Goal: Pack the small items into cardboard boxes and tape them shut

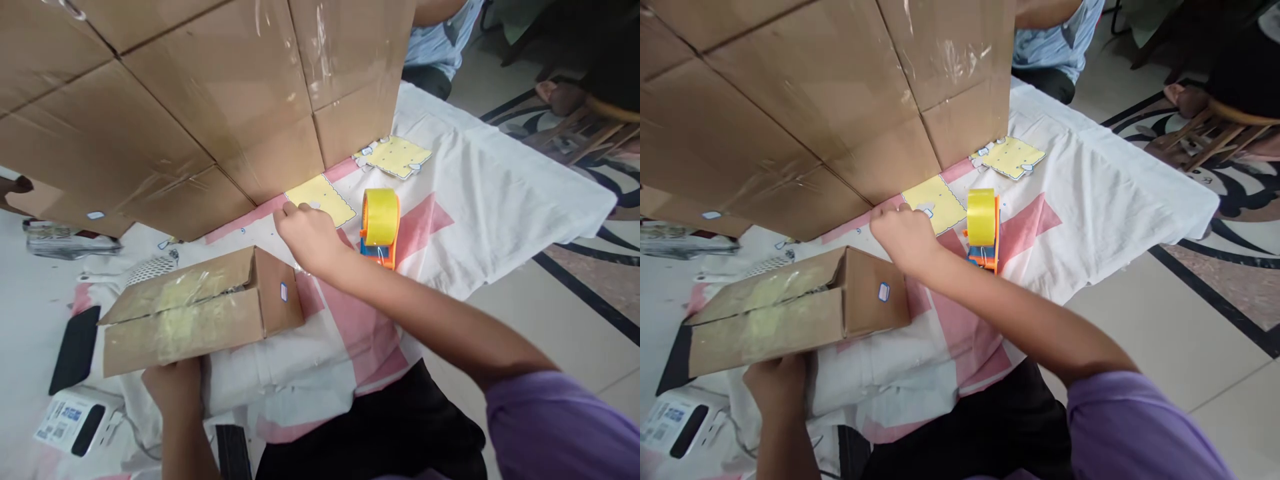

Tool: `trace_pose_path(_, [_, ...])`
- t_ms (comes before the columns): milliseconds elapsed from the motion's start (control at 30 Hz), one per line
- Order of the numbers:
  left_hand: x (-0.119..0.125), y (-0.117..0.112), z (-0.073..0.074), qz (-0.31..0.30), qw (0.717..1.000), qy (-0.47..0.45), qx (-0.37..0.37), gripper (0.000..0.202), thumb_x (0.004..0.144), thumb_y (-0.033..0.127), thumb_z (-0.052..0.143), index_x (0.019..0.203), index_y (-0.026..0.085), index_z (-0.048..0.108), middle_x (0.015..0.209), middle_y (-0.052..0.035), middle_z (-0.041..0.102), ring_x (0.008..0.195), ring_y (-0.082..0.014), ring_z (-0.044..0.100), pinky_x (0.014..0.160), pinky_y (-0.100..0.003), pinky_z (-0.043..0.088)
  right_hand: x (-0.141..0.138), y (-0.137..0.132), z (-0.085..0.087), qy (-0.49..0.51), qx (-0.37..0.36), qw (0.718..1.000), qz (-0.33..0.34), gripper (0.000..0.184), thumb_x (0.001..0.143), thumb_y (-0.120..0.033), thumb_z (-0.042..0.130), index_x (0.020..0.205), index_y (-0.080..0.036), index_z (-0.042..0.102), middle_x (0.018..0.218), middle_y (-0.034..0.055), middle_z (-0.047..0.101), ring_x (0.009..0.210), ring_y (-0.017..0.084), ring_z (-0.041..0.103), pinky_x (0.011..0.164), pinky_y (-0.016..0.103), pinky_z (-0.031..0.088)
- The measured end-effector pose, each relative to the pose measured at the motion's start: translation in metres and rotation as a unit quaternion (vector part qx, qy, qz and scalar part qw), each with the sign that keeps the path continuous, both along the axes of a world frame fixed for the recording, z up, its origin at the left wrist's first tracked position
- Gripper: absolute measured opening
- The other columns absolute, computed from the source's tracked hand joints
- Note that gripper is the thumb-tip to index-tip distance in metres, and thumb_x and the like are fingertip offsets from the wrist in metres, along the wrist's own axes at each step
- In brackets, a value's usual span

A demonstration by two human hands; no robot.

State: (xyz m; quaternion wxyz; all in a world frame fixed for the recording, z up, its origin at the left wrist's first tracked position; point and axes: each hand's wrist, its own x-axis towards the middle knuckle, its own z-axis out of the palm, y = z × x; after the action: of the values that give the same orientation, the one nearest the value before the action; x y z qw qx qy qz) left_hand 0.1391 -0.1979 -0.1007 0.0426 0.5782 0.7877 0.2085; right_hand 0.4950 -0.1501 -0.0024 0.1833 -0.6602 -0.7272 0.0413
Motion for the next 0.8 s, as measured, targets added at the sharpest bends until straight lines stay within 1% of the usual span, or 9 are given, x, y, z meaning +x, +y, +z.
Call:
trace_pose_path(67, [0.000,-0.002,0.000,0.010,1.000,-0.012,0.010,0.027,0.074,0.042,0.055,0.067,0.017,0.061,0.062,-0.0046,0.057,0.087,-0.0352,0.064,0.067,-0.036,0.039,-0.001,0.024,0.000,-0.068,-0.045,0.996,0.022,0.035,0.092,0.004,0.040,0.106,-0.009,0.069,0.114,0.0193,0.070,0.109,0.030,0.065,0.077,0.036,0.050])
trace_pose_path(167, [-0.003,-0.002,-0.001,0.028,0.998,-0.056,0.022,0.026,0.070,0.042,0.054,0.062,0.018,0.060,0.059,-0.0042,0.056,0.075,-0.0298,0.061,0.061,-0.034,0.035,0.002,0.044,-0.012,-0.118,-0.113,0.987,0.008,0.033,0.094,0.000,0.043,0.108,-0.010,0.072,0.119,0.0213,0.070,0.117,0.031,0.064,0.087,0.039,0.051])
trace_pose_path(267, [-0.007,0.000,-0.005,0.056,0.993,-0.101,0.037,0.026,0.069,0.043,0.052,0.060,0.019,0.058,0.056,-0.0037,0.055,0.065,-0.0256,0.056,0.058,-0.033,0.033,0.006,0.047,-0.024,-0.136,-0.138,0.981,-0.017,0.029,0.092,-0.001,0.049,0.107,-0.010,0.073,0.111,0.0237,0.073,0.109,0.030,0.070,0.084,0.037,0.053])
trace_pose_path(333, [-0.009,0.000,-0.007,0.063,0.988,-0.131,0.044,0.027,0.070,0.042,0.052,0.062,0.018,0.061,0.058,-0.0044,0.058,0.065,-0.0250,0.056,0.058,-0.032,0.034,0.010,0.046,-0.026,-0.145,-0.145,0.978,-0.027,0.026,0.091,-0.003,0.053,0.106,-0.010,0.073,0.108,0.0240,0.073,0.105,0.029,0.072,0.082,0.035,0.054])
trace_pose_path(500, [-0.008,0.001,-0.009,0.056,0.974,-0.207,0.068,0.031,0.071,0.045,0.054,0.075,0.016,0.065,0.074,-0.0066,0.069,0.074,-0.0253,0.060,0.062,-0.032,0.040,0.016,0.037,-0.012,-0.155,-0.147,0.977,-0.024,0.032,0.086,0.004,0.052,0.109,-0.007,0.071,0.106,0.0235,0.073,0.102,0.029,0.072,0.083,0.034,0.055])
trace_pose_path(567, [-0.006,0.001,-0.008,0.048,0.967,-0.238,0.076,0.034,0.071,0.047,0.056,0.079,0.015,0.066,0.076,-0.0064,0.071,0.075,-0.0249,0.061,0.063,-0.032,0.043,0.018,0.026,-0.006,-0.136,-0.131,0.981,0.035,0.042,0.086,0.005,0.050,0.122,-0.009,0.066,0.120,0.0208,0.070,0.112,0.028,0.068,0.092,0.035,0.054])
trace_pose_path(633, [-0.005,0.000,-0.006,0.038,0.960,-0.265,0.078,0.034,0.072,0.047,0.058,0.081,0.015,0.067,0.075,-0.0054,0.071,0.074,-0.0241,0.061,0.064,-0.031,0.044,0.022,0.011,-0.004,-0.058,-0.132,0.980,0.136,0.057,0.086,-0.001,0.054,0.141,-0.015,0.054,0.139,0.0171,0.061,0.127,0.028,0.060,0.102,0.038,0.050])
trace_pose_path(700, [-0.004,-0.002,-0.005,0.028,0.955,-0.285,0.079,0.031,0.074,0.045,0.059,0.079,0.015,0.067,0.073,-0.0038,0.070,0.074,-0.0229,0.061,0.064,-0.030,0.044,0.024,-0.005,-0.005,0.061,-0.160,0.959,0.226,0.072,0.086,-0.007,0.059,0.154,-0.022,0.040,0.150,0.0142,0.053,0.136,0.029,0.053,0.106,0.042,0.049])
trace_pose_path(800, [-0.003,-0.003,-0.004,0.009,0.948,-0.308,0.081,0.024,0.077,0.039,0.058,0.074,0.017,0.066,0.069,-0.0014,0.069,0.072,-0.0203,0.059,0.066,-0.029,0.044,0.022,-0.025,-0.008,0.202,-0.208,0.916,0.276,0.085,0.083,-0.009,0.060,0.159,-0.030,0.029,0.150,0.0092,0.053,0.133,0.029,0.055,0.107,0.044,0.049])
